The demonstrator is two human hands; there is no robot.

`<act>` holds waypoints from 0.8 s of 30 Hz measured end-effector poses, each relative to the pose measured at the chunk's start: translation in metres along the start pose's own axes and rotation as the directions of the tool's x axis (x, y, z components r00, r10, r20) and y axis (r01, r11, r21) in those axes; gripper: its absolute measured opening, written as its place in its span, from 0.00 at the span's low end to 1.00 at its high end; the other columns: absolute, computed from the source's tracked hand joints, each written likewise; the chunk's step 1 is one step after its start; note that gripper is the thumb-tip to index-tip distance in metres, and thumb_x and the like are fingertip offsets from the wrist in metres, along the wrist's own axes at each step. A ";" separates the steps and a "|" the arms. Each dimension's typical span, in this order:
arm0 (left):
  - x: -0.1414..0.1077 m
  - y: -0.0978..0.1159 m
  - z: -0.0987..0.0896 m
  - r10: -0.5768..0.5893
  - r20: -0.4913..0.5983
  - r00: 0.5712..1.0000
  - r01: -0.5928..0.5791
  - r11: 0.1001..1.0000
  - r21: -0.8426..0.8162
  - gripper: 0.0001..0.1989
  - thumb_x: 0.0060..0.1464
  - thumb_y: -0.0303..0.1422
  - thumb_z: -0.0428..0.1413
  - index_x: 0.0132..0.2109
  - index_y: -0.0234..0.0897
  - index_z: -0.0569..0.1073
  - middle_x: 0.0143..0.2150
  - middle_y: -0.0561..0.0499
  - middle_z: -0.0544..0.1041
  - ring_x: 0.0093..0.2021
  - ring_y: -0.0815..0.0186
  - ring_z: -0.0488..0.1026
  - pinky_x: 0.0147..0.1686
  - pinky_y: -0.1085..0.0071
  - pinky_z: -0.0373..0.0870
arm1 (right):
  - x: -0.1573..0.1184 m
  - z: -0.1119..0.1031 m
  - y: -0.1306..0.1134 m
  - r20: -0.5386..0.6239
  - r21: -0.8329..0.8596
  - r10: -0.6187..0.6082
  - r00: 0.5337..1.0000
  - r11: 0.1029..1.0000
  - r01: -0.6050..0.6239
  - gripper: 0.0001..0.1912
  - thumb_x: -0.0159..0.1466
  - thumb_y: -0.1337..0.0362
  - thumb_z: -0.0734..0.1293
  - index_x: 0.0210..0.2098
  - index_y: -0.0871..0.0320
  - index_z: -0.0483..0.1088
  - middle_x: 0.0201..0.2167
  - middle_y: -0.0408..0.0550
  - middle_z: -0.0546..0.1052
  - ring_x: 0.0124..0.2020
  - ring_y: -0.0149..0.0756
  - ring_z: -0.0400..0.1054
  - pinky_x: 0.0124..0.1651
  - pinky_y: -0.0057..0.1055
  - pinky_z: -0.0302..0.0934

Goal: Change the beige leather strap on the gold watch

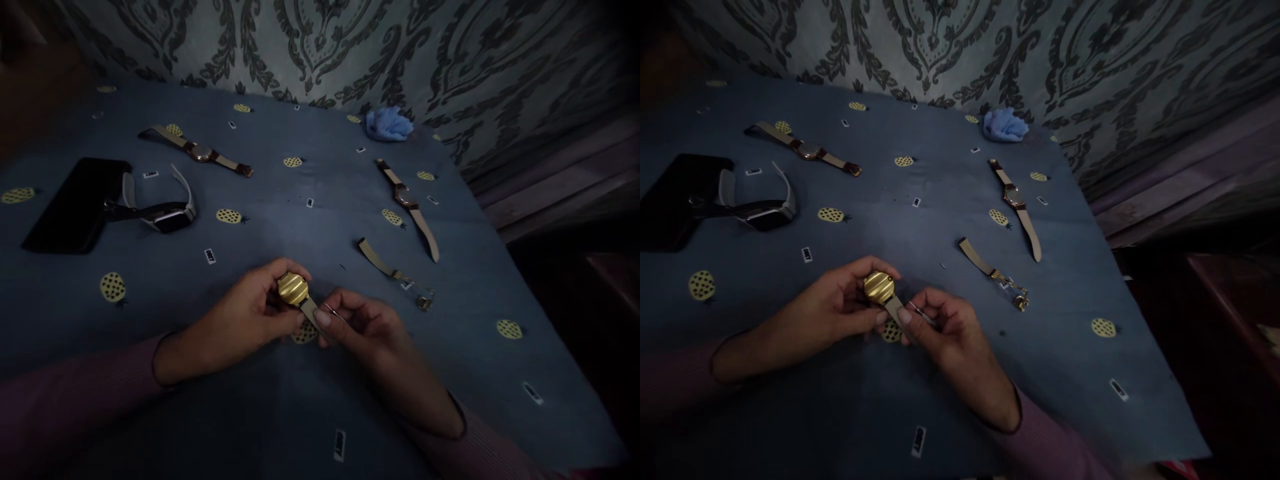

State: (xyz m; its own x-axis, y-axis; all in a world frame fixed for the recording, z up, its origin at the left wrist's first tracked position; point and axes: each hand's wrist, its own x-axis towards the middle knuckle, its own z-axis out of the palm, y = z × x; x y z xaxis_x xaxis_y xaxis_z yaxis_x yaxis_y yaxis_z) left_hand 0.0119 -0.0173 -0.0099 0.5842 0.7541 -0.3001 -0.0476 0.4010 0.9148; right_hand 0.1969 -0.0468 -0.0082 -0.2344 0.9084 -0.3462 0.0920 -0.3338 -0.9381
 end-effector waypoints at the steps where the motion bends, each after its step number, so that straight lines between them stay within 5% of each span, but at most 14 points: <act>1: 0.000 -0.001 0.000 0.000 -0.003 1.000 0.000 1.000 0.002 0.15 0.52 0.25 0.56 0.48 0.37 0.65 0.32 0.58 0.67 0.28 0.74 0.64 0.28 0.76 0.65 | 0.000 0.000 0.000 -0.003 -0.004 0.004 1.000 1.000 -0.004 0.14 0.61 0.56 0.71 0.25 0.57 0.70 0.20 0.41 0.72 0.24 0.30 0.66 0.32 0.28 0.62; 13: 0.001 0.003 0.004 -0.006 0.060 0.998 0.011 0.997 -0.080 0.07 0.55 0.24 0.55 0.41 0.34 0.66 0.29 0.58 0.70 0.28 0.74 0.68 0.29 0.76 0.64 | 0.002 0.004 0.000 0.081 0.052 0.012 0.997 0.999 -0.016 0.11 0.62 0.57 0.71 0.30 0.58 0.70 0.25 0.44 0.75 0.27 0.31 0.68 0.33 0.28 0.62; 19: -0.002 0.003 -0.005 0.043 0.143 0.989 -0.058 0.993 0.101 0.06 0.65 0.31 0.48 0.45 0.34 0.67 0.34 0.54 0.72 0.32 0.73 0.69 0.31 0.76 0.63 | 0.002 0.004 0.002 0.070 0.071 -0.017 0.997 0.997 0.012 0.11 0.64 0.58 0.69 0.30 0.59 0.70 0.26 0.43 0.74 0.28 0.30 0.67 0.33 0.28 0.61; 24: -0.003 0.004 -0.010 -0.025 0.160 0.987 0.000 0.988 0.156 0.09 0.66 0.32 0.47 0.49 0.35 0.67 0.33 0.55 0.71 0.29 0.73 0.67 0.30 0.75 0.63 | -0.002 0.005 -0.001 0.041 0.034 -0.016 0.999 0.999 0.015 0.11 0.65 0.58 0.68 0.30 0.59 0.71 0.24 0.43 0.73 0.26 0.29 0.64 0.31 0.27 0.59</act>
State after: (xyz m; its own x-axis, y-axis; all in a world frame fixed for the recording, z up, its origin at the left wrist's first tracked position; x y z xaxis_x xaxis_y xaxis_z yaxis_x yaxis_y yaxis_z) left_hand 0.0019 -0.0130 -0.0078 0.7073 0.6509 -0.2758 0.0790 0.3149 0.9458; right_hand 0.1923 -0.0497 -0.0065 -0.2749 0.9028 -0.3308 0.0557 -0.3285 -0.9429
